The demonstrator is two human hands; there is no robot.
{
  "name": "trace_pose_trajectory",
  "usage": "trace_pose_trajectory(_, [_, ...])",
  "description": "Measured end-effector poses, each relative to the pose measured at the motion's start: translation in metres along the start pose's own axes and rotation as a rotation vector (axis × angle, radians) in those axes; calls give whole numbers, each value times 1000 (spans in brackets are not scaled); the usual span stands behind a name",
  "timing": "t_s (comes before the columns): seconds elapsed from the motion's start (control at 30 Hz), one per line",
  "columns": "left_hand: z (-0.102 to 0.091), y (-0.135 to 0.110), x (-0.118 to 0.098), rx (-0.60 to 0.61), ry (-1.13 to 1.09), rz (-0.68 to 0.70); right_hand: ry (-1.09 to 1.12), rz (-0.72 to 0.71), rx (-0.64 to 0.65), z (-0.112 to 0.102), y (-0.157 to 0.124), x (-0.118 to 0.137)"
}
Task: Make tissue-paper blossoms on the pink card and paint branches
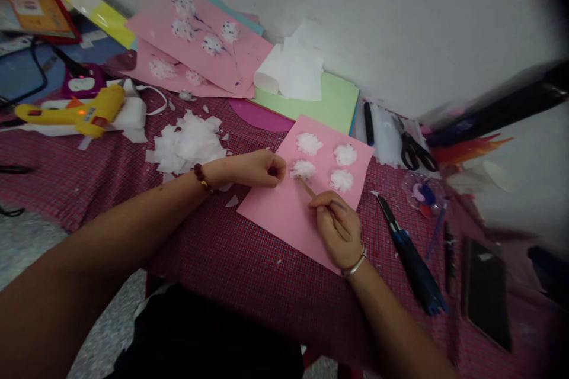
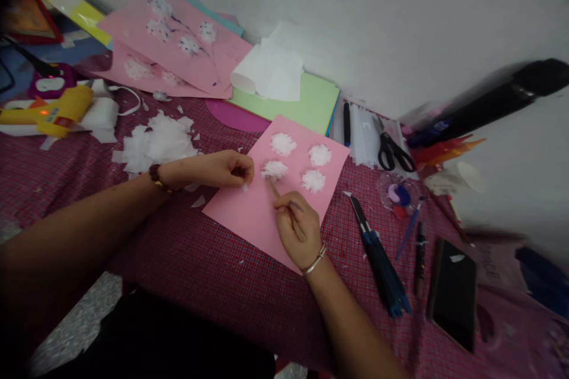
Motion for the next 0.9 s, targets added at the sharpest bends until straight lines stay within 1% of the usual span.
trace_pose_trajectory(0.33, [2, 1, -4, -11, 10, -17, -62, 11, -4, 5, 9, -1])
trace_pose_trajectory(0.57, [3, 1, 0, -11, 17, 0, 47, -7, -49, -4, -1, 2])
trace_pose_trajectory(0.67, [3, 1, 0, -18, 11, 3, 50, -32, -17, -3, -2, 5])
trace_pose_trajectory(0.77, [3, 2, -2, -23, 4, 8, 5, -50, 17, 2, 0, 7])
trace_pose_trajectory(0.9, [3, 2, -2, -23, 8, 1, -51, -16, 18, 6, 5, 6])
Point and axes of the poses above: each hand's wrist, its own y-axis towards the middle knuckle, its own z-axis out of the palm, x = y × z, the point moved 4 cm from there along y, towards the middle knuckle, and after that the axes turned 11 degrees about z, right-handed, at the moved point
